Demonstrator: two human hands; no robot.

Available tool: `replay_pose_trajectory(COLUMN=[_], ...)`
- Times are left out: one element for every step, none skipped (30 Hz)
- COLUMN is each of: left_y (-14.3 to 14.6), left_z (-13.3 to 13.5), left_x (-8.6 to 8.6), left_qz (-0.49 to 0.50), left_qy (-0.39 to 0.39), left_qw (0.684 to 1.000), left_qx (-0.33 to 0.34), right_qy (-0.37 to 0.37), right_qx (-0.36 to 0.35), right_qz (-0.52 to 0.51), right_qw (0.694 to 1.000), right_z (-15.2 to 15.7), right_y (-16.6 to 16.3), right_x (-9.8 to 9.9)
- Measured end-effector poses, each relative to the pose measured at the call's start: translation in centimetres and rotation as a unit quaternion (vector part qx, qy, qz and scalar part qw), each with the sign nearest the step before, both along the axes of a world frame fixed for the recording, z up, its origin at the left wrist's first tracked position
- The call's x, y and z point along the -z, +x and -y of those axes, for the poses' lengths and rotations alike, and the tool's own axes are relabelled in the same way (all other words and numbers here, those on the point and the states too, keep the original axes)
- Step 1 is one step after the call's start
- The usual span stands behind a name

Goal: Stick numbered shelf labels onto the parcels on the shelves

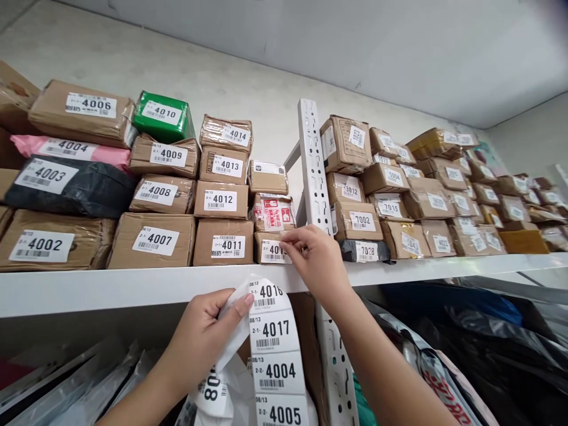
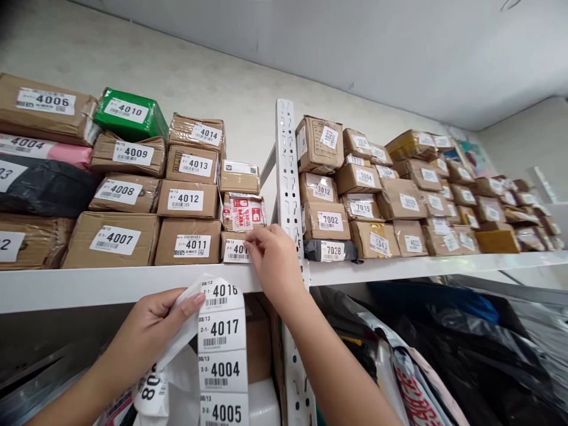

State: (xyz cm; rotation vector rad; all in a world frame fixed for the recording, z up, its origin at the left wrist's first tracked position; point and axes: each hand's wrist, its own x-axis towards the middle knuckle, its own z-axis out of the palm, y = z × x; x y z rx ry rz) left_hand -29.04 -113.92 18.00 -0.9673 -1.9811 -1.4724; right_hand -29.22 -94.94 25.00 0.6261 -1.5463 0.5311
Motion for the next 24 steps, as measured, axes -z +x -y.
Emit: replay_pose_trajectory(left_y=[0.0,0.0,0.0,0.0,0.0,0.0,0.0,0.1,0.1,0.1,0.2,0.3,0.3,0.4,0.6,0.7,0.8,1.0,1.1,1.3,1.4,1.5,1.6,1.7], left_z=[0.1,0.2,0.3,0.3,0.3,0.3,0.3,0.3,0.2,0.1,0.1,0.0,-0.2,-0.3,-0.5,-0.7,-0.9,-1.0,-1.2,-1.4,-1.5,-1.6,-1.8,-1.8], left_x=[0.0,0.0,0.0,0.1,0.1,0.2,0.2,0.2,0.1,0.0,-0.2,-0.4,-0.6,-0.9,-1.1,-1.3,-1.5,-1.6,-1.8,-2.0,-2.2,-2.4,-2.7,-3.0], left_qz=[-0.007,-0.013,-0.018,-0.023,-0.029,-0.036,-0.044,-0.05,-0.054,-0.054,-0.049,-0.042,-0.038,-0.037,-0.038,-0.042,-0.049,-0.059,-0.073,-0.091,-0.113,-0.137,-0.16,-0.181], left_qy=[0.004,0.01,0.016,0.025,0.035,0.046,0.058,0.068,0.07,0.063,0.053,0.046,0.045,0.049,0.056,0.063,0.064,0.059,0.052,0.046,0.042,0.039,0.035,0.033], left_qw=[1.0,1.0,1.0,0.999,0.999,0.998,0.997,0.996,0.996,0.996,0.997,0.997,0.997,0.997,0.997,0.997,0.997,0.996,0.996,0.995,0.992,0.989,0.985,0.98], left_qx=[-0.004,-0.009,-0.013,-0.016,-0.019,-0.022,-0.025,-0.028,-0.03,-0.031,-0.034,-0.041,-0.047,-0.049,-0.044,-0.033,-0.017,-0.004,0.0,-0.007,-0.022,-0.041,-0.06,-0.074], right_qy=[-0.004,-0.014,-0.027,-0.038,-0.04,-0.03,-0.011,0.01,0.021,0.019,0.007,-0.011,-0.026,-0.034,-0.037,-0.041,-0.048,-0.059,-0.071,-0.082,-0.089,-0.094,-0.093,-0.088], right_qx=[0.039,0.075,0.095,0.086,0.044,-0.032,-0.126,-0.218,-0.291,-0.34,-0.367,-0.378,-0.38,-0.382,-0.387,-0.394,-0.406,-0.42,-0.433,-0.445,-0.452,-0.459,-0.467,-0.476], right_qz=[0.004,-0.004,-0.023,-0.042,-0.044,-0.019,0.035,0.104,0.17,0.219,0.245,0.249,0.243,0.237,0.236,0.24,0.248,0.259,0.273,0.285,0.293,0.301,0.313,0.329], right_qw=[0.999,0.997,0.995,0.995,0.997,0.999,0.991,0.97,0.941,0.915,0.898,0.892,0.892,0.893,0.891,0.886,0.878,0.868,0.856,0.845,0.838,0.83,0.822,0.811], right_z=[-0.1,-0.2,-0.3,-0.4,-0.6,-0.6,-0.7,-0.6,-0.5,-0.4,-0.2,0.0,0.2,0.4,0.5,0.6,0.6,0.6,0.6,0.6,0.6,0.6,0.5,0.4], right_y=[0.1,0.2,0.4,0.7,1.0,1.3,1.5,1.6,1.7,1.6,1.5,1.4,1.2,1.1,1.1,1.1,1.1,1.2,1.3,1.5,1.6,1.8,1.9,2.0], right_x=[0.0,0.1,0.3,0.6,1.0,1.5,2.0,2.6,3.2,3.8,4.2,4.5,4.7,4.7,4.6,4.4,4.1,3.8,3.4,3.0,2.5,2.1,1.6,1.1])
